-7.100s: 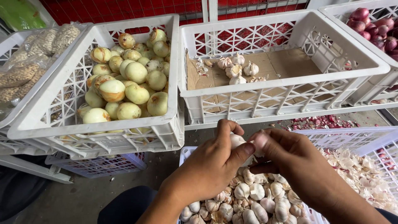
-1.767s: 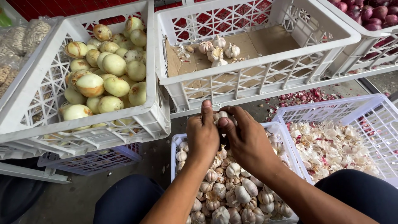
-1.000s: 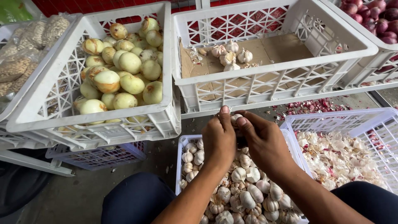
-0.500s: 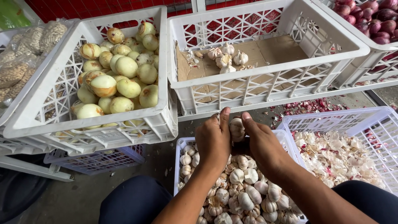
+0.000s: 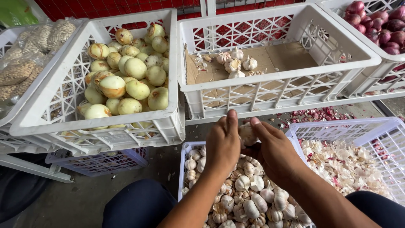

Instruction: The person sits in front of several white crates and peels garlic bulbs by hand. They remove the dry outer skins and place the peeled garlic into a crate, while the skins fall into a separate container below.

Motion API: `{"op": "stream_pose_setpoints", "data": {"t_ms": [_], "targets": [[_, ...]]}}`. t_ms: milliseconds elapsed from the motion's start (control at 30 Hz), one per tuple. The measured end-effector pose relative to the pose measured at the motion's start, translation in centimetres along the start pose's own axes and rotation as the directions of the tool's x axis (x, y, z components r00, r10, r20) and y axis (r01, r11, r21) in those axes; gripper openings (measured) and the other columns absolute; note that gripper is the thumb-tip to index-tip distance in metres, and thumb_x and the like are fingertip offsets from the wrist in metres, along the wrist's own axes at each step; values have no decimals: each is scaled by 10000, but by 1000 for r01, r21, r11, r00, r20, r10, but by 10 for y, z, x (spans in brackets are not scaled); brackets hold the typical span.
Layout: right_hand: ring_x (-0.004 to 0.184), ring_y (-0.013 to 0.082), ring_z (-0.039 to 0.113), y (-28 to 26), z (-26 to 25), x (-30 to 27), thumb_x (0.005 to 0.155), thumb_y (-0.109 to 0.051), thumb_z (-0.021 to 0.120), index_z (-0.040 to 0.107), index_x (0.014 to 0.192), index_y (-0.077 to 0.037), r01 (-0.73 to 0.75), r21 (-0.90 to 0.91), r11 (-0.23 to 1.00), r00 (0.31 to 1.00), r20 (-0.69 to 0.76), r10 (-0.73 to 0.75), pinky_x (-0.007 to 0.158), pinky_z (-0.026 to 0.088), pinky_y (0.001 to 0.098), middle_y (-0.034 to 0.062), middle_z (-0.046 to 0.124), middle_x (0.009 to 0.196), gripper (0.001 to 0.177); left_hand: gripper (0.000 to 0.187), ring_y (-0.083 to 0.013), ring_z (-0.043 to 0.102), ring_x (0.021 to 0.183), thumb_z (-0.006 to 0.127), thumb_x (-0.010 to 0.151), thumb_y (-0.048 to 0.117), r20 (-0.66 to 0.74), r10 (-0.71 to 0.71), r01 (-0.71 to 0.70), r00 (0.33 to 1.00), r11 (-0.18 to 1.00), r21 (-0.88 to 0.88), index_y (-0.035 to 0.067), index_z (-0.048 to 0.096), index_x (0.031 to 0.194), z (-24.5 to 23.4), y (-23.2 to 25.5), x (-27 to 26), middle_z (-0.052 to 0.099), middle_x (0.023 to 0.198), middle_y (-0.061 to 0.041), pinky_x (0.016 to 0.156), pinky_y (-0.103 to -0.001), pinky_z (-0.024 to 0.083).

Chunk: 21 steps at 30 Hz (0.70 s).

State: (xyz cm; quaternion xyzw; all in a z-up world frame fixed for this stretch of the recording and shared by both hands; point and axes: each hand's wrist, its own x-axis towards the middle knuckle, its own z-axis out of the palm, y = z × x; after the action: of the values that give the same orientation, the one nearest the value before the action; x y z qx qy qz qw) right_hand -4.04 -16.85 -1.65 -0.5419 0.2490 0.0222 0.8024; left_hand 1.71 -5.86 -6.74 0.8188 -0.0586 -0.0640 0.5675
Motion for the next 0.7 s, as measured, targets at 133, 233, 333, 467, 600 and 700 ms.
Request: {"op": "stream_pose_setpoints", "data": {"t_ms": [133, 233, 333, 467, 600, 700], "targets": [[823, 226, 661, 18, -17, 18, 1030, -418, 457, 538, 1406, -52, -56, 63, 996, 995, -74, 61, 832, 589, 395, 112, 634, 944, 531, 680, -188, 675, 607, 271, 986, 651, 10, -21, 21, 1000, 1000, 8, 57, 581, 1102, 7, 4, -13, 656, 727, -111, 553, -361, 575], [722, 217, 564, 17, -16, 12, 1055, -490, 396, 606, 1410, -87, -87, -34, 996, 992, -97, 83, 712, 535, 373, 108, 559, 856, 576, 742, -245, 667, 762, 318, 966, 689, -56, 132, -124, 990, 984, 129, 10, 543, 1161, 20, -8, -18, 614, 979, -154, 613, -404, 564], [722, 190, 649, 6, -8, -1, 1034, -528, 413, 543, 1248, -39, -187, 85, 979, 965, -171, 199, 699, 579, 316, 147, 628, 844, 550, 715, -297, 629, 941, 354, 1041, 667, -159, 682, -630, 714, 724, 281, -7, 550, 1177, 24, -20, -22, 582, 1060, -186, 774, -425, 545], [533, 115, 423, 23, -37, 21, 1030, -605, 477, 573, 987, -53, -121, 83, 989, 978, -159, 133, 494, 356, 274, 6, 470, 663, 562, 553, -315, 632, 901, 479, 1062, 508, 4, 800, -758, 600, 568, 320, -18, 582, 1199, 24, -17, -17, 589, 1030, -187, 759, -435, 564], [502, 109, 358, 14, -29, 11, 1016, -635, 471, 532, 803, -60, -119, -120, 986, 989, -103, 107, 467, 295, 284, -17, 431, 595, 617, 418, -301, 671, 768, 473, 1155, 337, 19, 845, -793, 534, 493, 357, -18, 619, 988, 27, -23, -12, 630, 905, -175, 651, -395, 582], [491, 135, 321, 25, -31, 20, 1005, -633, 434, 578, 846, -33, -85, -278, 957, 990, -132, 50, 459, 258, 317, -7, 423, 590, 637, 458, -223, 657, 552, 459, 1144, 291, 12, 728, -715, 686, 671, 194, -20, 638, 859, 29, -31, -7, 641, 748, -149, 450, -308, 519]]}}
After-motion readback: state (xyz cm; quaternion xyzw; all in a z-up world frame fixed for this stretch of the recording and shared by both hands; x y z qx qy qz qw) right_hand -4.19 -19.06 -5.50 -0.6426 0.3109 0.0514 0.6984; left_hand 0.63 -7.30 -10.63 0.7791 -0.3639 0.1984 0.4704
